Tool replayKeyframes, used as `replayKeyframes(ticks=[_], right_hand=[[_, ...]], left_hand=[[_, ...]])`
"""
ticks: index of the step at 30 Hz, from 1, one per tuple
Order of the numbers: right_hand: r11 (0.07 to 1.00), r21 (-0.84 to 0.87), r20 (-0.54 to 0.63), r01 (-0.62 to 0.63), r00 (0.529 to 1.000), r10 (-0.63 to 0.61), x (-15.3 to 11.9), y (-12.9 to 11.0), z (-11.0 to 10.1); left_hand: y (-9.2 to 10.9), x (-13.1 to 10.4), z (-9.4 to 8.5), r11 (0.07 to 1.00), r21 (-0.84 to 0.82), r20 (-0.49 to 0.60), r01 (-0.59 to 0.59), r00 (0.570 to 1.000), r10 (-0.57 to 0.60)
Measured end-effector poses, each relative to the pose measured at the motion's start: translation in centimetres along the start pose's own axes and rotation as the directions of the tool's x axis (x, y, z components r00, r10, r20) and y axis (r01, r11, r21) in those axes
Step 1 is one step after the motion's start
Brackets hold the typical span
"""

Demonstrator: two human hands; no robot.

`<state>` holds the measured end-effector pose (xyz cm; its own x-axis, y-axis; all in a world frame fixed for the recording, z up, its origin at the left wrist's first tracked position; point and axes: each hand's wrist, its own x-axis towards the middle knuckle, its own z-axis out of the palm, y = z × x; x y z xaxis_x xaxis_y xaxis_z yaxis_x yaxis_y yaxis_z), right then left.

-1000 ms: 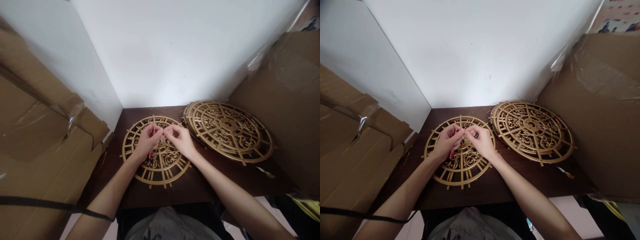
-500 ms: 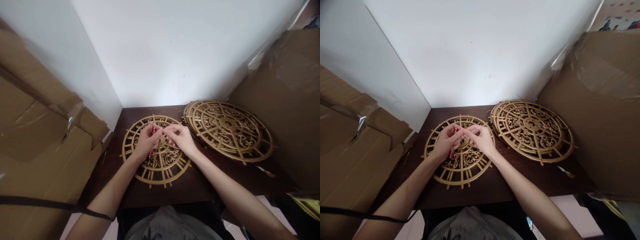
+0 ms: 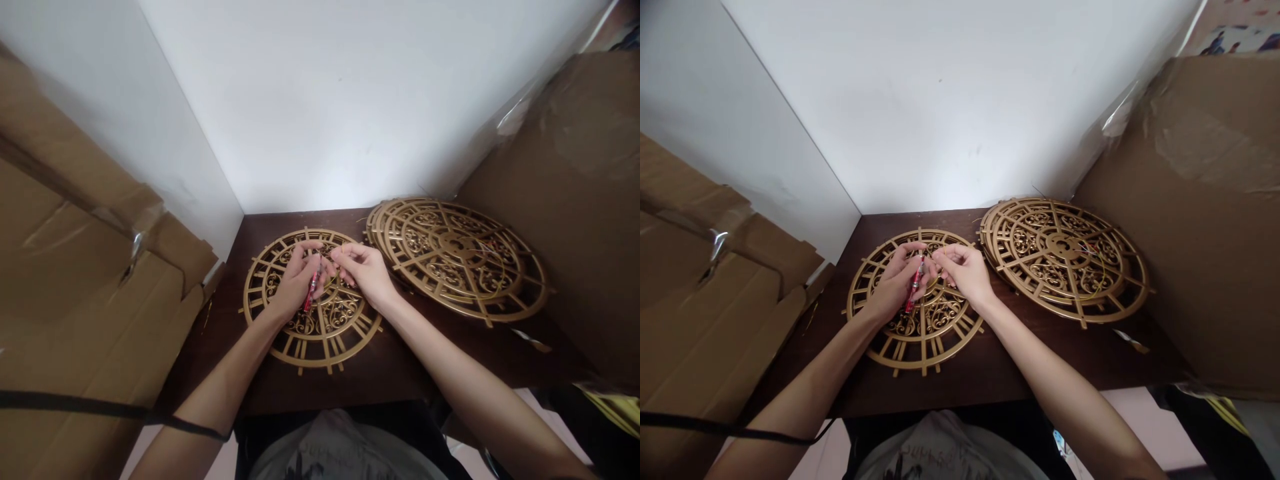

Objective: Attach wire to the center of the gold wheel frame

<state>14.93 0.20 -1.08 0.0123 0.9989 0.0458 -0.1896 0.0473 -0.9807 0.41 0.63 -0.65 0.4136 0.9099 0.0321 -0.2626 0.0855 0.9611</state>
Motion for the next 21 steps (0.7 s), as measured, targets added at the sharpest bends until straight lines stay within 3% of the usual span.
replayKeyframes(ticks=[6, 21], right_hand=[[0.999, -0.023, 0.034, 0.039, 0.999, -0.038, -0.13, -0.22, 0.00], [0.997, -0.052, 0.055, 0.050, 0.997, -0.047, -0.20, -0.20, 0.02]], left_hand=[[0.20, -0.25, 0.30, 0.993, 0.115, 0.059, -0.021, 0.998, 0.014], [0.18, -0.23, 0.30, 0.991, 0.110, 0.075, -0.071, 0.995, 0.063]])
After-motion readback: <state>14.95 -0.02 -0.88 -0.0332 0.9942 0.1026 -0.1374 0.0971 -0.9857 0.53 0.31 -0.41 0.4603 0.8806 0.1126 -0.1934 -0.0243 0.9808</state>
